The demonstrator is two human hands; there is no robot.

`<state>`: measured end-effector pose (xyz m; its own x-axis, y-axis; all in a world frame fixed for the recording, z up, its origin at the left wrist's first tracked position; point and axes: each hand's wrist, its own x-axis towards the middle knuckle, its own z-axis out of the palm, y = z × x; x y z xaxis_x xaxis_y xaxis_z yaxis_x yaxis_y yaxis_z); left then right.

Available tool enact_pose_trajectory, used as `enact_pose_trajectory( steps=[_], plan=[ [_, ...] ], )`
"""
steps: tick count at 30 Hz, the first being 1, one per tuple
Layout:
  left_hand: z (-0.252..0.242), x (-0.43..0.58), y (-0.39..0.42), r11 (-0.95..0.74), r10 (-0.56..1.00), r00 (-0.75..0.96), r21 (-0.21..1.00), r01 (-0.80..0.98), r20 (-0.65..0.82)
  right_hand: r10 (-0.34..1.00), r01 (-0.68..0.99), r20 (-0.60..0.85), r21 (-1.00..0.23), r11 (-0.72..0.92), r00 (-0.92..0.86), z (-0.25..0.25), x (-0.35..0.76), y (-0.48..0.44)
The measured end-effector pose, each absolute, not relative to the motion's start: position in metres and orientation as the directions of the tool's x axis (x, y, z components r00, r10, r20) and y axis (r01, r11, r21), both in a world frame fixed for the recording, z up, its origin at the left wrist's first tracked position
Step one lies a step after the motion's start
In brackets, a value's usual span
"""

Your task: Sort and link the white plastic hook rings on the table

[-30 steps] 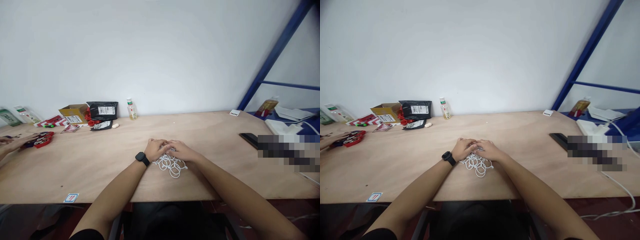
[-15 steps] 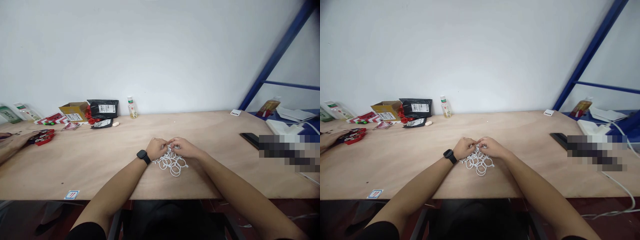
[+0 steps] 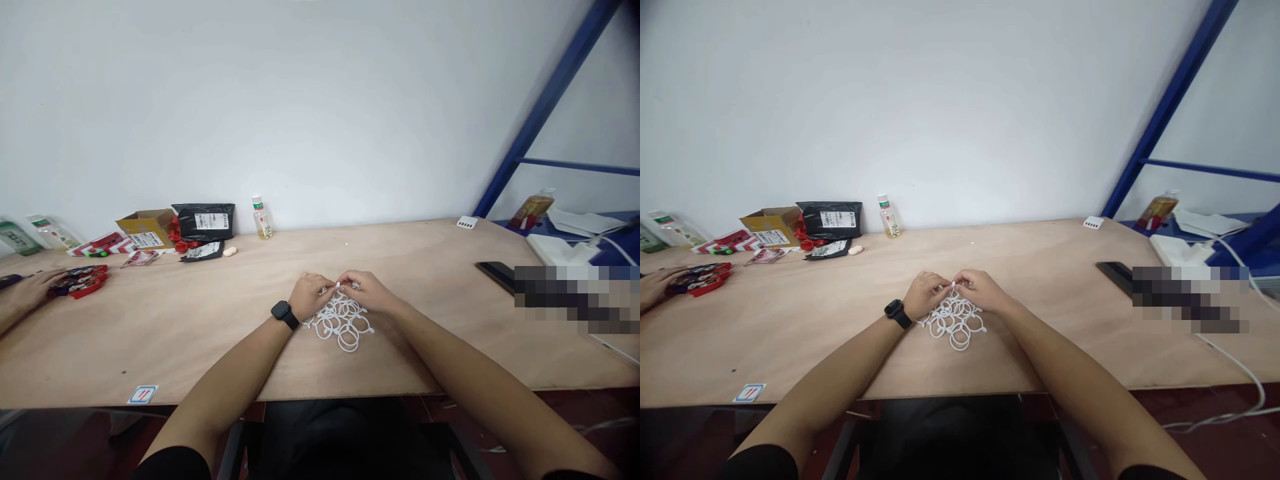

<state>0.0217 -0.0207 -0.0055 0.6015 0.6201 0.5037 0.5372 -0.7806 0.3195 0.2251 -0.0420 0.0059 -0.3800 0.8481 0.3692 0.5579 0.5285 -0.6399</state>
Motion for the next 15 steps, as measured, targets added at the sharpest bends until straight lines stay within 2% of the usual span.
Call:
enact_pose_trajectory(
  steps=[15],
  plan=[
    [-0.0064,0.0264,-0.0249,-0.801,0.594,0.627,0.301,0.518,0.503,0.87,0.524,0.386,-0.694,0.493,-0.307,0.0004,0.2206,-0.0423]
  ],
)
